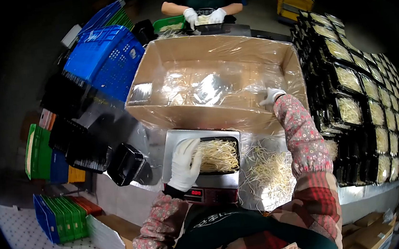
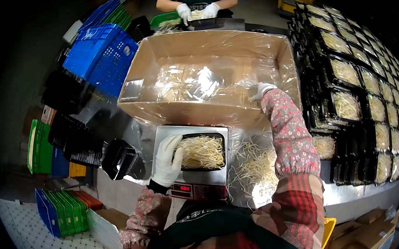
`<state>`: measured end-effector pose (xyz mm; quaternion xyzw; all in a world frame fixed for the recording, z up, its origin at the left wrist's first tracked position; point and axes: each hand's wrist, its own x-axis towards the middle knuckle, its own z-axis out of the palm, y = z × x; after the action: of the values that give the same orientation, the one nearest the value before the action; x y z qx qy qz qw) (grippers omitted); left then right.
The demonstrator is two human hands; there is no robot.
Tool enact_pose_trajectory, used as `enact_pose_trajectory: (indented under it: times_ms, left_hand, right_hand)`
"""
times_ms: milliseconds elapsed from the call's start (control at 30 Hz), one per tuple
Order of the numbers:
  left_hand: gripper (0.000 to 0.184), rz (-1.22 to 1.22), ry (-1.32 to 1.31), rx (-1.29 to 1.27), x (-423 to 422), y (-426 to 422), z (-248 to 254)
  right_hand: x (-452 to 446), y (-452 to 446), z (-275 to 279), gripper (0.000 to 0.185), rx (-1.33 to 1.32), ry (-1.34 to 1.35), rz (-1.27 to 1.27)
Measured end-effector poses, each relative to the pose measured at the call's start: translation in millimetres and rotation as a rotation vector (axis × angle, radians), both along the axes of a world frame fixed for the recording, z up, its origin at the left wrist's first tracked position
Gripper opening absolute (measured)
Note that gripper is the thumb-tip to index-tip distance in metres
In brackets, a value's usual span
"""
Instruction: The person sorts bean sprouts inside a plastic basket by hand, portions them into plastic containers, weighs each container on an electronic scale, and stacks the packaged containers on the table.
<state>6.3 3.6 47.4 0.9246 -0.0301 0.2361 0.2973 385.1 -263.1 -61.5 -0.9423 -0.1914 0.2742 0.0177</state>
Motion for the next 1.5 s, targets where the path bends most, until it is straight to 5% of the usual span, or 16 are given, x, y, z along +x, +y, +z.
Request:
enact_pose_trajectory:
  times_ms: [200,233,400,500,733,867,1000,1267,1367,1500]
  left_hand:
    - [0.034,0.246,0.089,-0.096,-55,20,7]
    - [0.034,0.276,0.106,-0.104,-63,21,6]
    - [0.030,0.385,0.132,-0.238,-92,28,-6]
    - [0.027,0.465,0.150,-0.238,-104,31,-14]
    - [0.026,0.557,0.197,-0.277,-118,33,-19]
    - [0.023,0.531,0.185,-0.207,-119,35,-27]
    - [0.021,0.527,0.212,-0.231,-124,31,-25]
    - [0.022,0.523,0.149,-0.296,-133,33,-27]
    - [0.021,0.466,0.104,-0.239,-123,34,-26]
    - [0.019,0.375,0.105,-0.264,-100,22,-21]
  right_hand:
    - [16,11,-17,0.098,-0.058,-0.132,0.443]
    - [16,9,-18,0.081,-0.016,-0.194,0.509]
    - [35,11,-34,0.067,-0.341,-0.039,0.485]
    - [50,11,-55,0.055,-0.444,-0.237,0.522]
    - [35,-1,-19,0.057,-0.311,-0.122,0.533]
    - [31,2,-27,0.076,-0.229,-0.118,0.474]
    - [45,12,-30,0.061,-0.455,-0.112,0.518]
    - [37,-48,44,0.031,0.032,-0.063,0.266]
    - [25,-80,58,0.042,0.352,-0.106,0.093]
    - [6,-87,74,0.056,0.315,-0.294,0.002]
